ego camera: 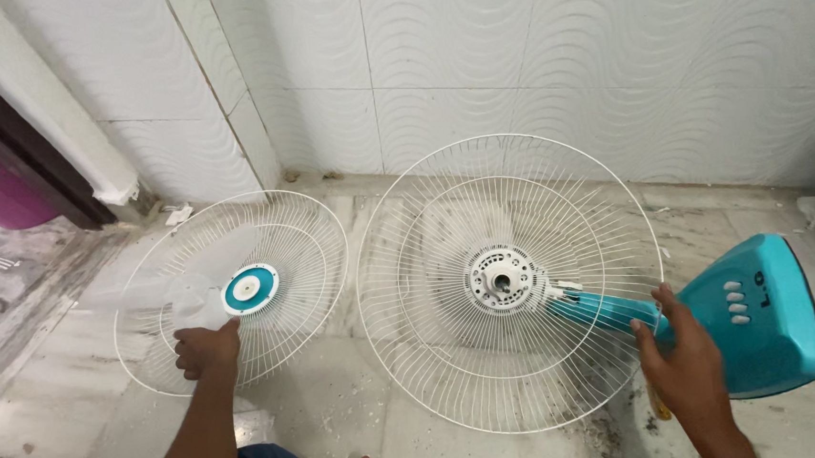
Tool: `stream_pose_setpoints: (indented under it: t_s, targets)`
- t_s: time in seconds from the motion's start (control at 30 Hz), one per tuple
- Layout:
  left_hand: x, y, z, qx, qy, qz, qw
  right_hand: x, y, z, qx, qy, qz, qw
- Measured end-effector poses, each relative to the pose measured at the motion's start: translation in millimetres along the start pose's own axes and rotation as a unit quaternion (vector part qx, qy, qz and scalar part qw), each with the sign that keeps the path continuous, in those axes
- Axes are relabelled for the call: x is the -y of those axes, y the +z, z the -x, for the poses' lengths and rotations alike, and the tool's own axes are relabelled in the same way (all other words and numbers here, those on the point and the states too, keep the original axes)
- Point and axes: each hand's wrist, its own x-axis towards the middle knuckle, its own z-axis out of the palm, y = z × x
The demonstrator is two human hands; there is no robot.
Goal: The person disassembles a table fan by removing the front grill, fan blades, and rear grill. They then detach the motor housing from the base and set the components aside on the floor.
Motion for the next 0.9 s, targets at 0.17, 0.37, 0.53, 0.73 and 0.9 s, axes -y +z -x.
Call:
stream_pose_setpoints:
  t_s: [0.17, 0.37, 0.53, 0.73, 0.9]
  targets:
    - [-2.1, 4.9, 1.4, -0.025, 0.025, -0.008, 0.999, -5.6, 4.0, -1.8, -0.013, -0.017, -0.02, 1.0]
    - [-1.3, -6.0, 6.6, -0.116, 0.107, -0.029, 0.987, -14.3, 4.7, -6.6, 0.01, -0.011, -0.012, 1.0]
    - [11.9, -31.2, 7.7, -0.143, 0.064, -0.018, 0.987, -15.5, 6.4, -6.9, 0.005, -0.026, -0.028, 0.999]
    - [25.0, -38.6, -2.5, -0.102, -0.132, 0.017, 0.986, -9.8, 6.7, -0.5, -0.022, -0.025, -0.054, 0.998]
    - [25.5, -37.9, 3.1, -0.093, -0.135, 0.058, 0.985, -4.8, 4.2, 0.4, -0.008, -0.01, -0.034, 0.999]
